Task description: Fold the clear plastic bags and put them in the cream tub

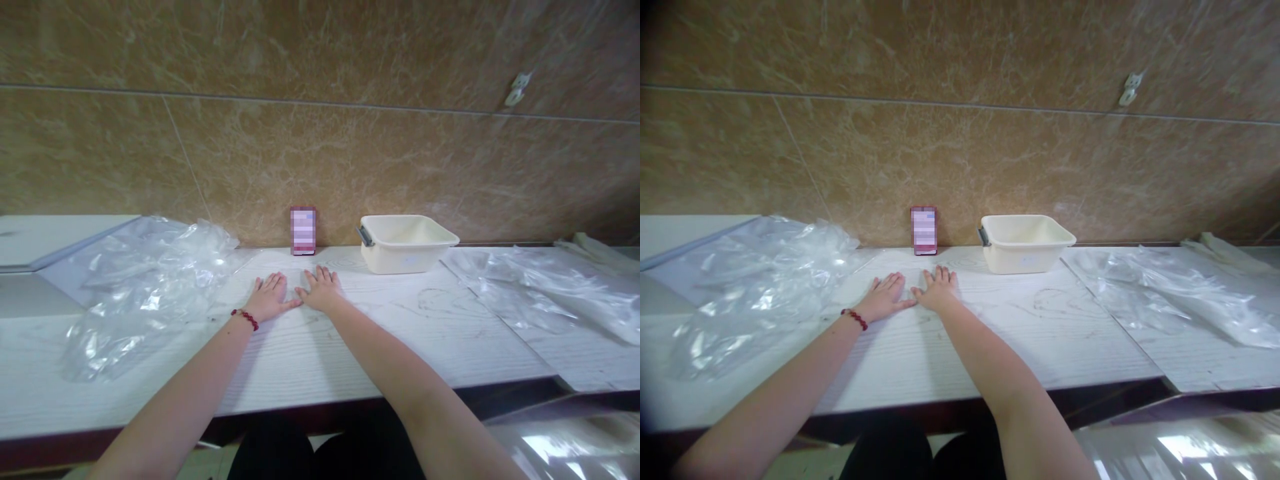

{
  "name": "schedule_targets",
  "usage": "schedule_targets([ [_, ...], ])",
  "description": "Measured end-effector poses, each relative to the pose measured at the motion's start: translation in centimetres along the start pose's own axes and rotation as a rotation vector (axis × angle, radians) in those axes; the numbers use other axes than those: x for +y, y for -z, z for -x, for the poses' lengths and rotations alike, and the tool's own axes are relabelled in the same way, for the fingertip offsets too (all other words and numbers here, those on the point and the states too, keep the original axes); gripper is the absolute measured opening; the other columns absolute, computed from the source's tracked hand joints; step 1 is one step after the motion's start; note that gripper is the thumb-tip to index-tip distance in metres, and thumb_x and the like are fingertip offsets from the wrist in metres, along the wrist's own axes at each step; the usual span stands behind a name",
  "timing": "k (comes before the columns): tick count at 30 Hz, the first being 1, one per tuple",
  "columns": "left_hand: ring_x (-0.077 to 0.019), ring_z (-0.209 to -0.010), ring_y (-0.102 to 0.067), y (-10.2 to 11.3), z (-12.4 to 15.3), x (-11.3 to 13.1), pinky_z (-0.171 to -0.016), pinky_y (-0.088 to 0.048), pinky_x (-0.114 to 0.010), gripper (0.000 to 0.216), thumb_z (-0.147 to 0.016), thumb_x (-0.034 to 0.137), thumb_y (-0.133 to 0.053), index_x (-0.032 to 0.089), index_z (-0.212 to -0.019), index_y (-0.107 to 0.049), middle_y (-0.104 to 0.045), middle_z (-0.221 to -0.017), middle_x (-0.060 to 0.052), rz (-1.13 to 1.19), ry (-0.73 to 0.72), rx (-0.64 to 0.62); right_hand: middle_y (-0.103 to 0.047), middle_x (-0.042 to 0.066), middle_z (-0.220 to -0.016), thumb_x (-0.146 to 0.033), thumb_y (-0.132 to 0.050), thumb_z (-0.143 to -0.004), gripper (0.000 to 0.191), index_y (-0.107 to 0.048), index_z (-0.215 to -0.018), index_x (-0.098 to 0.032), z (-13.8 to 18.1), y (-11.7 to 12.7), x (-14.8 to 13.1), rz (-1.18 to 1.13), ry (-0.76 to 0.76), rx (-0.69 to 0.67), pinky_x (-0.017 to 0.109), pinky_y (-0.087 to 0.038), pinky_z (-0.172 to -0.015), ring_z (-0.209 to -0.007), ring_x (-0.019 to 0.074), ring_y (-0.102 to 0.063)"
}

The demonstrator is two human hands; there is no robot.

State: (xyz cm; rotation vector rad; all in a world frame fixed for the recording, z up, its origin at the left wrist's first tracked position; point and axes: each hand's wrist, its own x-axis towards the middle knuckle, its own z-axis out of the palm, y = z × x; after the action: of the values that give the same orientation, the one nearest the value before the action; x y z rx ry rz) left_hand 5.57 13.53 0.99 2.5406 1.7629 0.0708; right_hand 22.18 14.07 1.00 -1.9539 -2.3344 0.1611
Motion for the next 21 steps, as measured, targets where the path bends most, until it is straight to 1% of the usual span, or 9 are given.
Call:
schedule_targets([
  [3,-0.0242,-0.124,-0.012,0.2,-0.1,0.0,-0.097,-0.009,-0.046,0.068,-0.075,0.058,-0.021,0.013,-0.126,-0.026,-0.022,-0.134,-0.013,0.026,-0.003,0.069,-0.009,0.010,-0.137,-0.062,-0.015,-0.073,0.070,-0.015,-0.131,-0.022,0.1,0.1,0.1,0.005,0.008,-0.006,0.047,0.002,-0.093,-0.124,0.0255,-0.003],
  [5,-0.0219,-0.124,-0.014,0.5,-0.4,0.6,-0.098,-0.009,-0.044,0.059,-0.080,0.050,-0.019,0.013,-0.126,-0.027,-0.025,-0.133,-0.012,0.041,-0.051,0.126,-0.009,0.011,-0.137,-0.060,-0.018,-0.074,0.068,-0.015,-0.131,-0.022,0.1,0.1,0.1,0.012,0.012,-0.003,0.048,0.002,-0.093,-0.124,0.0262,-0.004],
  [7,-0.0194,-0.123,-0.018,0.7,-1.1,1.5,-0.099,-0.011,-0.042,0.052,-0.083,0.042,-0.019,0.014,-0.126,-0.026,-0.028,-0.132,-0.011,0.052,-0.136,0.132,-0.009,0.011,-0.137,-0.056,-0.020,-0.075,0.065,-0.016,-0.131,-0.021,0.2,0.2,0.1,0.020,0.018,0.004,0.048,0.001,-0.093,-0.124,0.0263,-0.005],
  [9,-0.0182,-0.122,-0.023,0.8,-1.9,2.7,-0.099,-0.013,-0.039,0.049,-0.083,0.038,-0.022,0.014,-0.126,-0.026,-0.031,-0.131,-0.010,0.059,-0.194,0.095,-0.008,0.010,-0.137,-0.050,-0.021,-0.077,0.061,-0.017,-0.131,-0.021,0.2,0.2,0.1,0.026,0.017,0.000,0.048,0.001,-0.093,-0.124,0.0259,-0.005],
  [11,-0.0186,-0.121,-0.024,0.8,-2.7,3.6,-0.098,-0.017,-0.039,0.049,-0.083,0.037,-0.021,0.014,-0.126,-0.027,-0.031,-0.131,-0.011,0.072,-0.167,0.063,-0.008,0.009,-0.137,-0.045,-0.024,-0.077,0.059,-0.018,-0.130,-0.021,0.3,0.3,0.1,0.024,0.013,0.000,0.048,0.000,-0.094,-0.124,0.0253,-0.004],
  [13,-0.0204,-0.122,-0.023,0.5,-3.2,4.0,-0.096,-0.018,-0.043,0.051,-0.083,0.041,-0.017,0.014,-0.126,-0.027,-0.029,-0.132,-0.011,0.089,-0.090,0.031,-0.009,0.009,-0.137,-0.043,-0.027,-0.076,0.059,-0.018,-0.130,-0.022,0.4,0.3,0.1,0.017,0.012,0.008,0.047,0.000,-0.094,-0.124,0.0251,-0.005],
  [15,-0.0223,-0.122,-0.020,0.2,-3.4,3.8,-0.095,-0.014,-0.049,0.055,-0.082,0.047,-0.013,0.016,-0.126,-0.027,-0.025,-0.134,-0.010,0.092,-0.028,0.004,-0.010,0.009,-0.137,-0.045,-0.029,-0.075,0.060,-0.017,-0.130,-0.023,0.3,0.3,0.2,0.010,0.016,0.021,0.047,0.001,-0.094,-0.124,0.0254,-0.006],
  [17,-0.0233,-0.123,-0.017,-0.1,-3.4,3.2,-0.093,-0.009,-0.055,0.057,-0.081,0.050,-0.012,0.019,-0.126,-0.026,-0.022,-0.135,-0.009,0.074,0.000,0.002,-0.010,0.009,-0.137,-0.049,-0.029,-0.074,0.062,-0.017,-0.130,-0.024,0.2,0.2,0.2,0.007,0.020,0.019,0.047,0.001,-0.094,-0.124,0.0258,-0.006],
  [21,-0.0268,-0.123,-0.017,-0.1,-2.9,2.4,-0.090,-0.003,-0.059,0.058,-0.080,0.052,-0.014,0.018,-0.126,-0.027,-0.020,-0.135,-0.010,0.065,0.013,0.030,-0.011,0.010,-0.137,-0.054,-0.026,-0.073,0.065,-0.018,-0.130,-0.024,0.1,0.0,0.3,-0.008,0.023,0.022,0.048,0.002,-0.093,-0.124,0.0260,-0.005],
])
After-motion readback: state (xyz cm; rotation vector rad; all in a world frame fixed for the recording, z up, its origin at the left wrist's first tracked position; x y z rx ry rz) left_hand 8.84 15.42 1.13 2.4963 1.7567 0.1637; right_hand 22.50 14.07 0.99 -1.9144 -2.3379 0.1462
